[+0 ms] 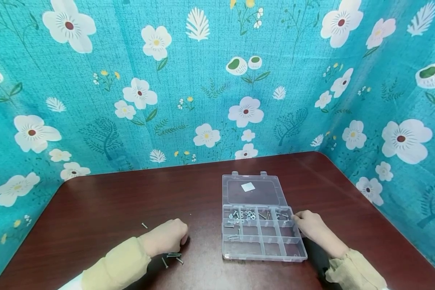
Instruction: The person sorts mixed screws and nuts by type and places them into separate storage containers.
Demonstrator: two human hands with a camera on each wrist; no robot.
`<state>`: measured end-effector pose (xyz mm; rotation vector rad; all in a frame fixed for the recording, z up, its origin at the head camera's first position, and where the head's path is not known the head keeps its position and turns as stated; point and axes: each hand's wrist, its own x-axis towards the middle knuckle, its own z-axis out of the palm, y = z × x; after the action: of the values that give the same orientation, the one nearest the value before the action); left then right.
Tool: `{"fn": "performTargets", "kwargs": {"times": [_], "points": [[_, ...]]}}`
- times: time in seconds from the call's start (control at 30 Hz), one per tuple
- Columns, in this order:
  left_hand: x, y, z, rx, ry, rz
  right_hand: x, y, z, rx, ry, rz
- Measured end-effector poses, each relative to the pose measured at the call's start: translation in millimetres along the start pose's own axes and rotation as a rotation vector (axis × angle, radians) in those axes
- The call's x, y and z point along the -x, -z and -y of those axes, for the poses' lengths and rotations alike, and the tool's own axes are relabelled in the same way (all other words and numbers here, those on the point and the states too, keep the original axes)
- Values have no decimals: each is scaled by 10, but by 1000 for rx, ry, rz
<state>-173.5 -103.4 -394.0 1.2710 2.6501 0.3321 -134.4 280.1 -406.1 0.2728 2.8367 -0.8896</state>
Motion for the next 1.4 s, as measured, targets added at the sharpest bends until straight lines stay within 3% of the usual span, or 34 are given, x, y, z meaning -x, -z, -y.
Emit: {"fn": "performTargets", "kwargs": {"times": [0.23, 0.37, 0.6, 0.93, 1.3, 1.4], "points": [[-17, -32, -63, -85, 9, 9, -2, -1, -4, 1, 10, -10], [-50, -64, -68, -81, 22, 35, 1, 12, -2, -23, 9, -1], [-132, -46, -108, -46, -58, -2, 17, 13, -5, -59, -4, 17], [-350, 30, -212, 113, -137, -4, 12, 2, -38, -41, 5, 8], [-631, 41, -276, 415, -33, -36, 6, -1, -31, -23, 14, -6], [-690, 22, -315, 540, 26, -24, 2, 0, -23, -16, 25, -11]]}}
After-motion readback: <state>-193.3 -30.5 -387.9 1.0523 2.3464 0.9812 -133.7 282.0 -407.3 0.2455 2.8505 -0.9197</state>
